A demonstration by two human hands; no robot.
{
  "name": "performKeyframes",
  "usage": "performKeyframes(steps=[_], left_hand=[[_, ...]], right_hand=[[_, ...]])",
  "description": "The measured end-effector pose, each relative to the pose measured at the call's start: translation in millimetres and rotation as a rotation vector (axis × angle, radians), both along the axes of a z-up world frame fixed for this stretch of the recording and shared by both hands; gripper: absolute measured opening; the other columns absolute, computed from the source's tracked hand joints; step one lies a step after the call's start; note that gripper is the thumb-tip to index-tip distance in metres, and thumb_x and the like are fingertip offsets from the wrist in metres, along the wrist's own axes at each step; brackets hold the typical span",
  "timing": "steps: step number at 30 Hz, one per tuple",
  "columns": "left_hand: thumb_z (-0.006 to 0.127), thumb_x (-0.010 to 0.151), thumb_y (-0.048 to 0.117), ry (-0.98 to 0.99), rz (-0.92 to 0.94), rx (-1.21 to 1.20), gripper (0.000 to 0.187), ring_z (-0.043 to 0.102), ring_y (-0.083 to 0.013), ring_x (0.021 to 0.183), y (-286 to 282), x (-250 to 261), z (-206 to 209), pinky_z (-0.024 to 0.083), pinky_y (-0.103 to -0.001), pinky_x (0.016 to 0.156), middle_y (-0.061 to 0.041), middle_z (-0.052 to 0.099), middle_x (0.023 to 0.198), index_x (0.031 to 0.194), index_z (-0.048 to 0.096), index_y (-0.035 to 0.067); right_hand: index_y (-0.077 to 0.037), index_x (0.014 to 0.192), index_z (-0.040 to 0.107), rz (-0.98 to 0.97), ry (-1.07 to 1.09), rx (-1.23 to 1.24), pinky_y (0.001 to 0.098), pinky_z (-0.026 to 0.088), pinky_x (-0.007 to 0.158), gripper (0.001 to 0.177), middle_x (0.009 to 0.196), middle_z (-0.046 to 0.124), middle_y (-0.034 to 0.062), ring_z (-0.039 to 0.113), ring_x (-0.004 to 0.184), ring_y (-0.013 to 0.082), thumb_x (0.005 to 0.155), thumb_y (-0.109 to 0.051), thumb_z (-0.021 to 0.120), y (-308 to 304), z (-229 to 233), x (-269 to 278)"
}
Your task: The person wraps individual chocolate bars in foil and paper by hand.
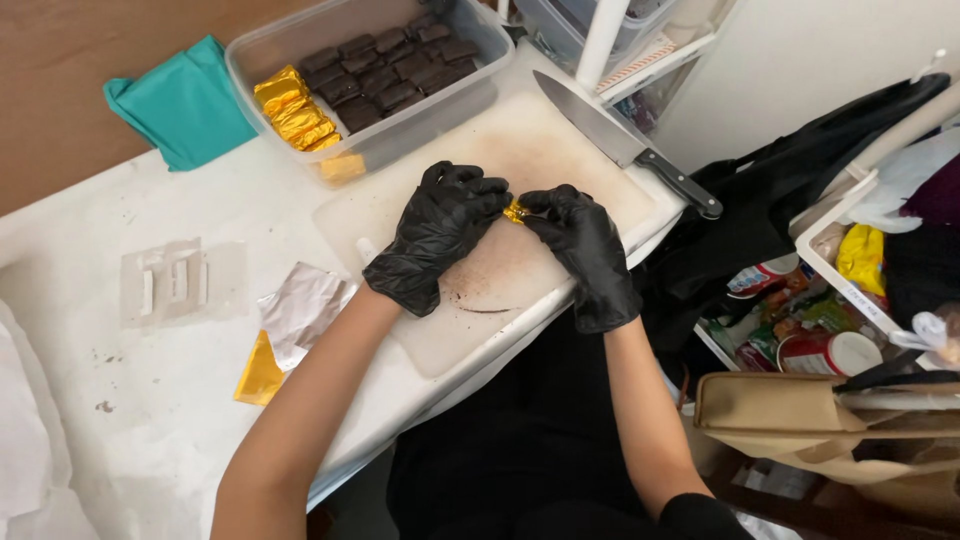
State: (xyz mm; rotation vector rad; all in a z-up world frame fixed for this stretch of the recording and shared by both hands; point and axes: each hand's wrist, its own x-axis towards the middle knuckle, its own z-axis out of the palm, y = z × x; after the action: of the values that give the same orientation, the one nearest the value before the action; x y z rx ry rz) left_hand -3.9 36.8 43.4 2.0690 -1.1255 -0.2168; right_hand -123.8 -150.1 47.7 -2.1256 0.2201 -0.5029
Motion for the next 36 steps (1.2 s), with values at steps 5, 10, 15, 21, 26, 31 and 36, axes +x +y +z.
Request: performKeyframes(steps=[5,10,15,21,26,31,36], left_hand=[[0.067,0.093,0.035,-0.057,-0.012,-0.016,0.027,0.046,-0.0166,0.141,-2.1,1.9,-2.8,0.011,-0.038,0.130,0.011,0.067,0.133,0.119,0.073,0.030],[0.066,0.093,0.033,-0.105,-0.015,-0.040,0.026,0.047,-0.0168,0.139,-3.9,4.8,-7.4,0.012,-0.039,0.130,0.011,0.067,0.131,0.118,0.073,0.030],[0.065,0.093,0.031,-0.147,-0.002,-0.054,0.025,0.047,-0.0170,0.137,-2.8,6.2,-11.8,0.013,-0.039,0.129,0.011,0.067,0.129,0.116,0.072,0.030],[0.063,0.092,0.029,-0.216,0.003,-0.098,0.024,0.048,-0.0172,0.135,-5.3,8.4,-14.6,0.014,-0.040,0.128,0.011,0.066,0.127,0.115,0.072,0.029],[0.062,0.092,0.026,-0.278,0.006,-0.117,0.023,0.050,-0.0174,0.132,-4.9,11.6,-19.0,0.015,-0.040,0.127,0.011,0.066,0.124,0.113,0.071,0.029],[0.061,0.092,0.024,-0.320,0.004,-0.136,0.023,0.050,-0.0176,0.130,-5.8,12.7,-25.3,0.016,-0.041,0.127,0.011,0.065,0.122,0.112,0.070,0.029],[0.060,0.091,0.022,-0.372,0.007,-0.152,0.022,0.051,-0.0178,0.128,-6.0,15.8,-27.2,0.017,-0.041,0.126,0.011,0.065,0.120,0.110,0.070,0.029]], right_hand=[[-0.016,0.105,0.076,0.009,-0.007,0.013,0.0356,0.059,0.073,0.015,0.090,0.074,0.0068,0.074,0.080,0.0222,0.094,-0.025,0.081,-18.8,-25.8,10.9],[-0.018,0.106,0.075,-0.033,0.073,-0.124,0.0466,0.057,0.086,0.021,0.098,0.075,0.0117,0.071,0.097,0.0370,0.091,-0.032,0.080,-4.1,-4.6,4.3],[-0.015,0.104,0.075,0.011,0.102,-0.236,0.0494,0.057,0.084,0.022,0.095,0.075,0.0147,0.071,0.096,0.0407,0.089,-0.030,0.081,-10.4,-12.0,6.2],[-0.026,0.113,0.072,-0.024,0.018,-0.087,0.0406,0.053,0.091,0.030,0.096,0.073,0.0014,0.069,0.099,0.0258,0.089,-0.040,0.084,-5.5,-21.7,8.1],[-0.023,0.124,0.075,0.004,-0.119,-0.381,0.0392,0.053,0.084,0.030,0.114,0.070,-0.0013,0.066,0.105,0.0250,0.095,-0.028,0.075,8.5,-28.4,4.4],[-0.010,0.123,0.073,-0.133,0.167,-0.292,0.0506,0.050,0.092,0.039,0.115,0.066,0.0201,0.064,0.104,0.0377,0.091,-0.032,0.080,20.6,-15.5,5.2],[-0.005,0.125,0.071,-0.065,0.161,-0.490,0.0638,0.039,0.104,0.043,0.123,0.064,0.0302,0.057,0.114,0.0473,0.093,-0.033,0.076,22.5,4.9,-2.0]])
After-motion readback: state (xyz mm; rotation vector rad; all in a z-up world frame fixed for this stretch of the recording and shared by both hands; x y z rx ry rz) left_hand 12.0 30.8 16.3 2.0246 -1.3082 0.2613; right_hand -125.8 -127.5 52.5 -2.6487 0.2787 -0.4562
